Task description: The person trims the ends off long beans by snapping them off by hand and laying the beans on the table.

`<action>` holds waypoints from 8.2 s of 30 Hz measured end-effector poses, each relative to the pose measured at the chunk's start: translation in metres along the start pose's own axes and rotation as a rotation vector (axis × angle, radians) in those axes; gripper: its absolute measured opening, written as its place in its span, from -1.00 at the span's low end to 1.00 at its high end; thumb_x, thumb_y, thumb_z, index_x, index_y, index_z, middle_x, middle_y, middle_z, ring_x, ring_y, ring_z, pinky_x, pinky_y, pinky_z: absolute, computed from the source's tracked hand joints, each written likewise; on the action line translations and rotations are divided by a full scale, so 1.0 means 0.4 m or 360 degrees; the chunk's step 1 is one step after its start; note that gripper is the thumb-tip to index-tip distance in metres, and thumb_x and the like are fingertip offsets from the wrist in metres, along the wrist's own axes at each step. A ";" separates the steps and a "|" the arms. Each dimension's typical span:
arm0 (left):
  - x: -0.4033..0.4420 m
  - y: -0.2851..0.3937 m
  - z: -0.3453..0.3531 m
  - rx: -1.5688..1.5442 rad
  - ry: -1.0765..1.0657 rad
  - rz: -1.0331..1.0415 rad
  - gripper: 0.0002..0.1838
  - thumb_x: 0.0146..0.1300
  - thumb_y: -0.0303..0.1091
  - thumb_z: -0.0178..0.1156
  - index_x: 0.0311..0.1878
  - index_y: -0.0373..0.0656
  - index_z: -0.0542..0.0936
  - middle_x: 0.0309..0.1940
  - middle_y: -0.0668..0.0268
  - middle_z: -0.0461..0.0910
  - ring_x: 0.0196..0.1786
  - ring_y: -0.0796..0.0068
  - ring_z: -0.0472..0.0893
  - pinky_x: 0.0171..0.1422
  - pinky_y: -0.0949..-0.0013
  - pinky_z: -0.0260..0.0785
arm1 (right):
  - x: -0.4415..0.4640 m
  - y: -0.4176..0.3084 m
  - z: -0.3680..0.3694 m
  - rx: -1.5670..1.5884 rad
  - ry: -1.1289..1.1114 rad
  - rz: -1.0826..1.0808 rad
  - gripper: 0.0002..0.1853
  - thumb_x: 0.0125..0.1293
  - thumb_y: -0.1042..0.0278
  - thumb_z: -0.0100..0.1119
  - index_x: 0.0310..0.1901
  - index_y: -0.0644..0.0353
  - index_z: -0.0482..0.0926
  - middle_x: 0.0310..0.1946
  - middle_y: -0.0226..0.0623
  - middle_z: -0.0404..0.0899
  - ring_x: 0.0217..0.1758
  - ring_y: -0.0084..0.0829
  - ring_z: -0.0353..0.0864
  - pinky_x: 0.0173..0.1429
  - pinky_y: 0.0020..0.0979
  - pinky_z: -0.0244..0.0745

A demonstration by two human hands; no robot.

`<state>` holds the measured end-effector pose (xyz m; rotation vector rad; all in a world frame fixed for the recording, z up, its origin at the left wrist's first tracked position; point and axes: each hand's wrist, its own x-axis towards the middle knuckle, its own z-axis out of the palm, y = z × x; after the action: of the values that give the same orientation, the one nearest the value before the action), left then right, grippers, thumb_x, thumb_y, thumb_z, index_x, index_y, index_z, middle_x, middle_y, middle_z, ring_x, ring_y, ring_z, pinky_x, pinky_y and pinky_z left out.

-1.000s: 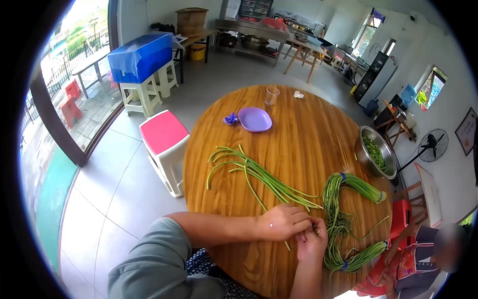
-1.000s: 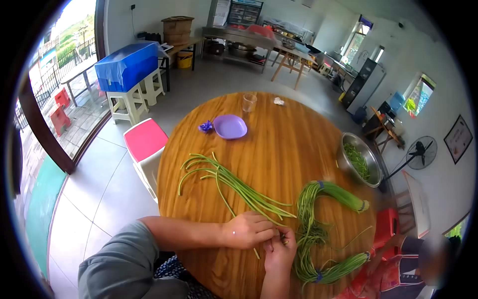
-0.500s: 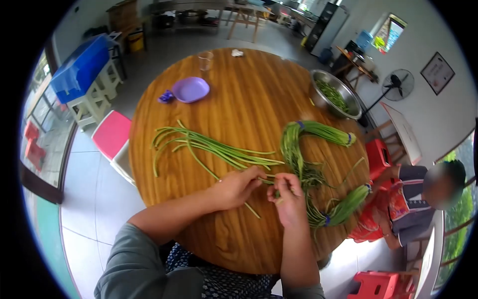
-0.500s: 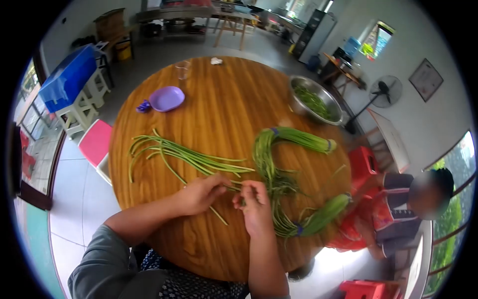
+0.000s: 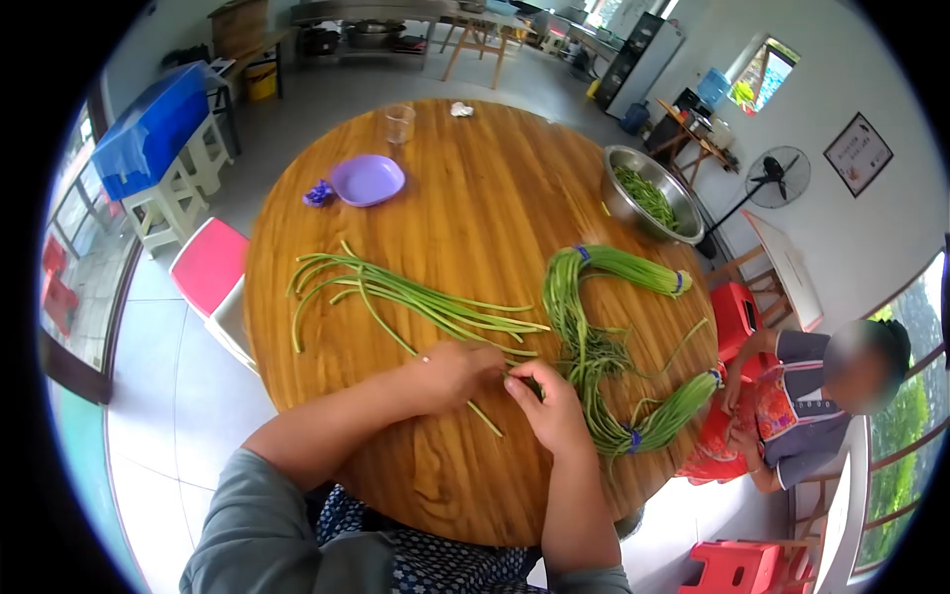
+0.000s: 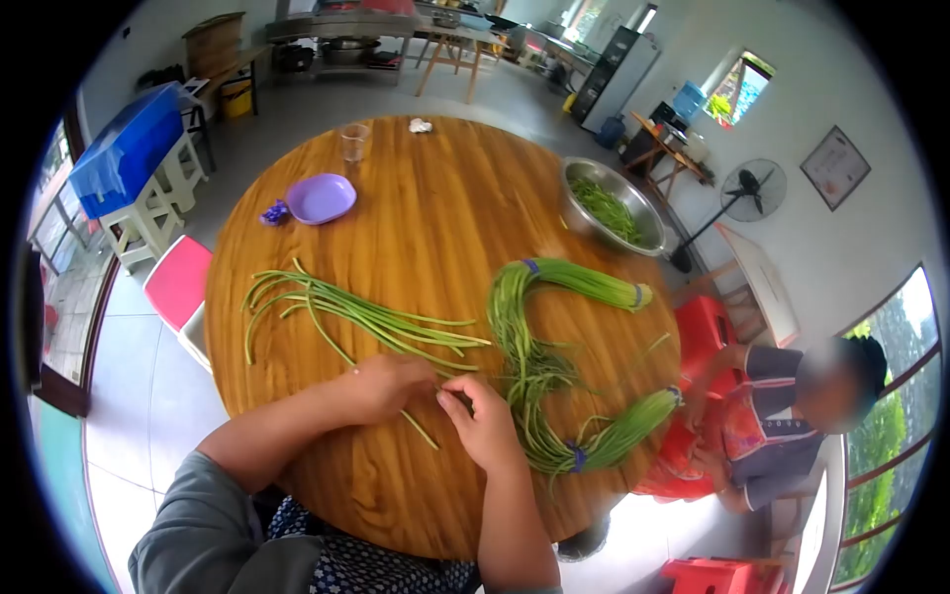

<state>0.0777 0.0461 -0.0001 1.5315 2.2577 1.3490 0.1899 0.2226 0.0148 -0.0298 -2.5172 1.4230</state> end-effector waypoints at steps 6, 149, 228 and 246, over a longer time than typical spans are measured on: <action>-0.016 -0.007 0.027 0.0290 -0.0127 0.0204 -0.78 0.28 -0.38 0.00 -0.08 -0.19 0.56 -0.24 0.07 0.66 -0.19 0.00 0.68 -0.15 0.05 0.54 | -0.012 -0.048 0.024 -0.0638 0.0083 -0.0225 -0.90 0.28 0.48 0.23 -0.19 0.26 0.60 -0.26 -0.02 0.62 -0.19 0.04 0.60 -0.15 -0.18 0.50; -0.002 0.046 0.016 -0.0183 -0.0069 -0.0205 -0.70 0.33 -0.52 0.17 0.11 -0.24 0.44 -0.25 0.04 0.66 -0.14 -0.06 0.68 -0.07 0.08 0.53 | 0.014 0.001 0.006 0.1353 0.0258 0.0568 -0.90 0.49 0.38 0.12 -0.06 0.15 0.46 -0.34 -0.44 0.48 -0.41 -0.62 0.38 -0.34 -0.57 0.28; -0.019 0.030 -0.004 -0.0276 -0.0019 -0.0086 -0.52 0.39 -0.39 0.12 0.27 -0.26 0.20 -0.29 -0.09 0.65 -0.23 -0.16 0.67 -0.17 -0.01 0.51 | 0.052 -0.074 -0.008 0.0858 0.0009 0.0378 -0.93 0.56 0.37 -0.04 -0.08 0.15 0.39 -0.32 -0.36 0.46 -0.46 -0.60 0.36 -0.40 -0.56 0.23; -0.005 -0.006 -0.009 0.0052 0.0021 0.0219 -0.94 0.25 -0.47 0.16 -0.23 -0.21 0.54 -0.32 0.08 0.61 -0.21 -0.04 0.64 -0.18 0.05 0.47 | 0.021 0.003 -0.017 -0.0061 -0.0056 0.0014 -0.84 0.43 0.33 0.18 -0.09 0.23 0.53 -0.23 -0.24 0.62 -0.19 -0.33 0.61 -0.08 -0.32 0.49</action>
<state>0.0751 0.0421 -0.0005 1.7227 2.2293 1.3656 0.1832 0.2303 0.0190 -0.0227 -2.5757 1.3904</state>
